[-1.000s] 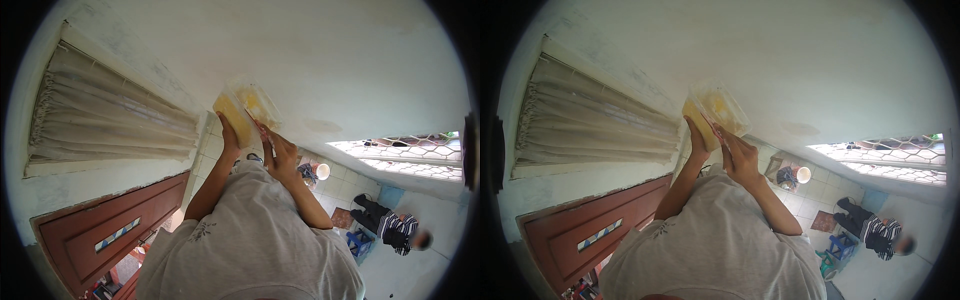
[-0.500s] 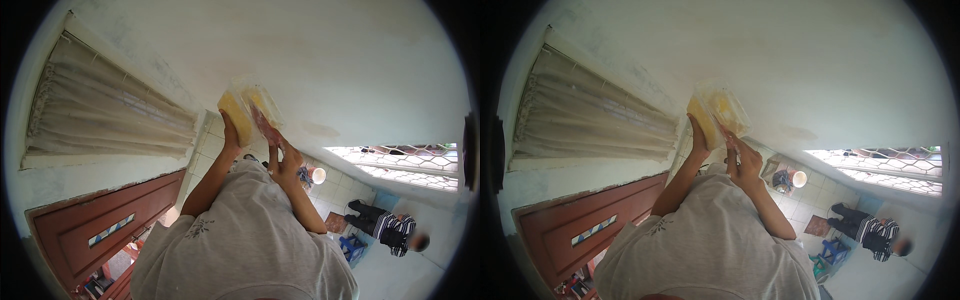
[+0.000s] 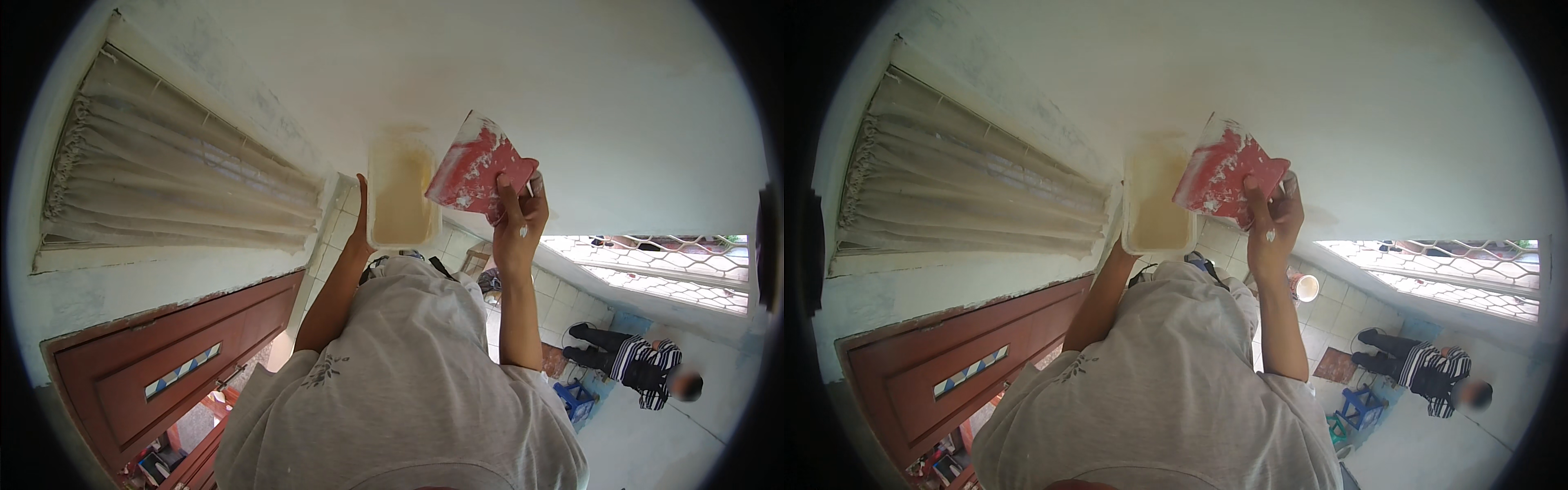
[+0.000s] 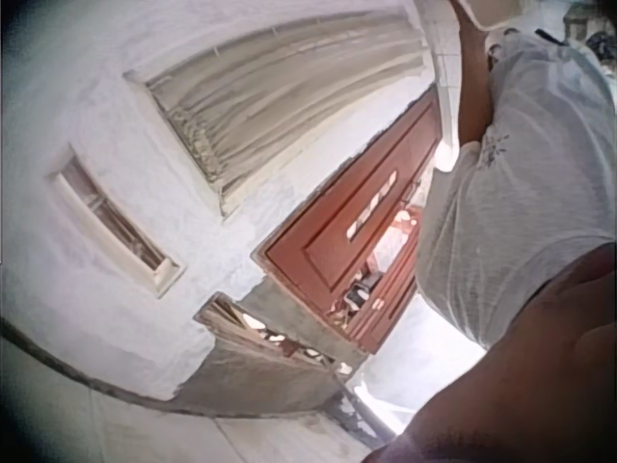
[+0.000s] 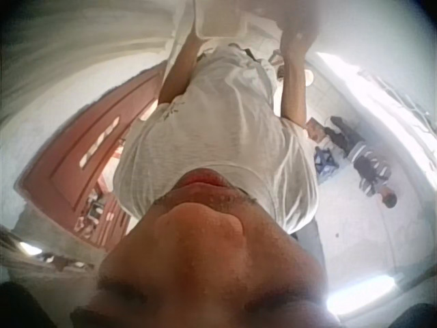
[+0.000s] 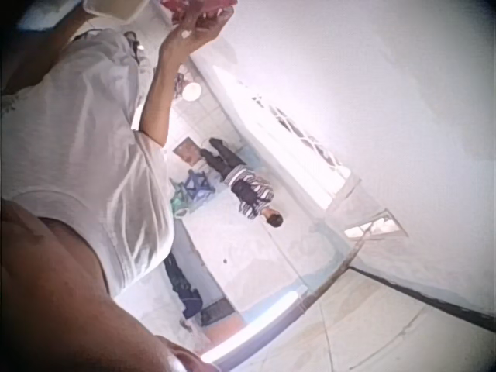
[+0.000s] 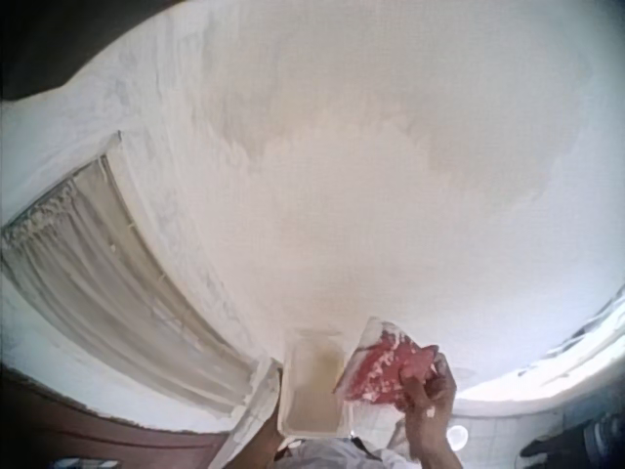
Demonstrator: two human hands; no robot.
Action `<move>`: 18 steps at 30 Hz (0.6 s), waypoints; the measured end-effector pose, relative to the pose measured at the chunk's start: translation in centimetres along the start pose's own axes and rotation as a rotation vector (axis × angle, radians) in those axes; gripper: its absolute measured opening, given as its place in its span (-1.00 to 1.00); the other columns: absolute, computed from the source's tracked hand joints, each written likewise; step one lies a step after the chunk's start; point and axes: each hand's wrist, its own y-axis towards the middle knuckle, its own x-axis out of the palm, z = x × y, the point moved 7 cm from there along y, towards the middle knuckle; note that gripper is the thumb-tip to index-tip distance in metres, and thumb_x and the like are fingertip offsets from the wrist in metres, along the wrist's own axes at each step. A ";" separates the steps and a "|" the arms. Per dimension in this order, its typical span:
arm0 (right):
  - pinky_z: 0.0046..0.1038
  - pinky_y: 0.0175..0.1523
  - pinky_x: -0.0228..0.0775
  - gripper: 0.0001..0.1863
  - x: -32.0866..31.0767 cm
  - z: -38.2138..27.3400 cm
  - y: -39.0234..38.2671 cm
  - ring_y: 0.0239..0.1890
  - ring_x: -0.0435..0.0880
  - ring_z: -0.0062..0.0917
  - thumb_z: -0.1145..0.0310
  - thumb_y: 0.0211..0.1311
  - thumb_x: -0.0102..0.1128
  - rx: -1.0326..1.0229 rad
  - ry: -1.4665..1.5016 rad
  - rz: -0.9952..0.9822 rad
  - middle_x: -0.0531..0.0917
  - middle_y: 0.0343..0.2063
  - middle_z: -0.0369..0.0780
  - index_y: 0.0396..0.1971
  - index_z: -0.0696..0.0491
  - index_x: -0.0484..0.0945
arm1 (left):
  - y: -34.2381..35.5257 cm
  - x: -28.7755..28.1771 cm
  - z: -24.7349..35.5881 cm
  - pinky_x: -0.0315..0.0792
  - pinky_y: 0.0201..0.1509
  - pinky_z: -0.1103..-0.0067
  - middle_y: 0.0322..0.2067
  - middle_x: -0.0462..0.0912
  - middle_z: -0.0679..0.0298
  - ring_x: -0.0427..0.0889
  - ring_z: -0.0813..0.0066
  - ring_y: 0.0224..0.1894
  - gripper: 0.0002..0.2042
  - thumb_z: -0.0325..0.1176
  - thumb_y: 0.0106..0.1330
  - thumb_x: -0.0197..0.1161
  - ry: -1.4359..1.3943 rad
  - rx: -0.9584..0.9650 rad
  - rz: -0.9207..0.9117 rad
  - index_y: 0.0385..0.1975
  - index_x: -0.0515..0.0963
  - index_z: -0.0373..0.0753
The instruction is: The person applies plaster to a ceiling using a scraper and a container of material.
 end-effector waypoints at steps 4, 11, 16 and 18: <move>-0.58 -0.35 0.33 -0.75 2.6 -2.5 1.2 -0.45 0.50 -0.69 0.57 0.33 0.29 -0.142 -0.041 -0.137 0.62 -0.40 -0.34 -0.05 0.14 0.46 | -0.3 0.5 -0.8 0.44 0.38 0.30 0.32 0.43 0.21 0.50 0.27 0.30 -0.13 0.49 0.40 -0.34 0.018 -0.176 -0.004 0.50 0.17 -0.05; -0.42 0.01 0.47 -0.72 8.1 -2.2 3.1 -0.16 0.64 -0.50 0.74 0.20 0.23 -0.253 -0.503 -0.901 0.65 -0.22 -0.19 -0.11 0.16 0.55 | -1.6 4.5 -0.7 0.32 0.46 0.34 0.41 0.32 0.27 0.36 0.31 0.41 -0.21 0.39 0.47 -0.30 0.221 -0.121 -0.065 0.53 0.09 -0.02; -0.26 -0.07 0.47 -0.68 9.3 0.9 3.6 -0.16 0.63 -0.24 0.64 0.15 0.27 -0.311 -0.815 -1.125 0.67 -0.18 -0.16 -0.08 0.11 0.57 | -1.9 6.0 -0.3 0.24 0.52 0.37 0.46 0.24 0.31 0.26 0.34 0.48 -0.26 0.32 0.52 -0.27 0.301 -0.132 -0.096 0.56 0.03 0.00; -0.24 -0.10 0.46 -0.67 9.9 1.4 3.1 -0.15 0.62 -0.18 0.62 0.14 0.27 -0.337 -0.898 -1.200 0.67 -0.18 -0.15 -0.07 0.09 0.58 | -2.5 6.8 -0.1 0.19 0.55 0.39 0.47 0.22 0.32 0.23 0.38 0.50 -0.27 0.30 0.54 -0.26 0.284 -0.215 -0.094 0.57 0.01 0.00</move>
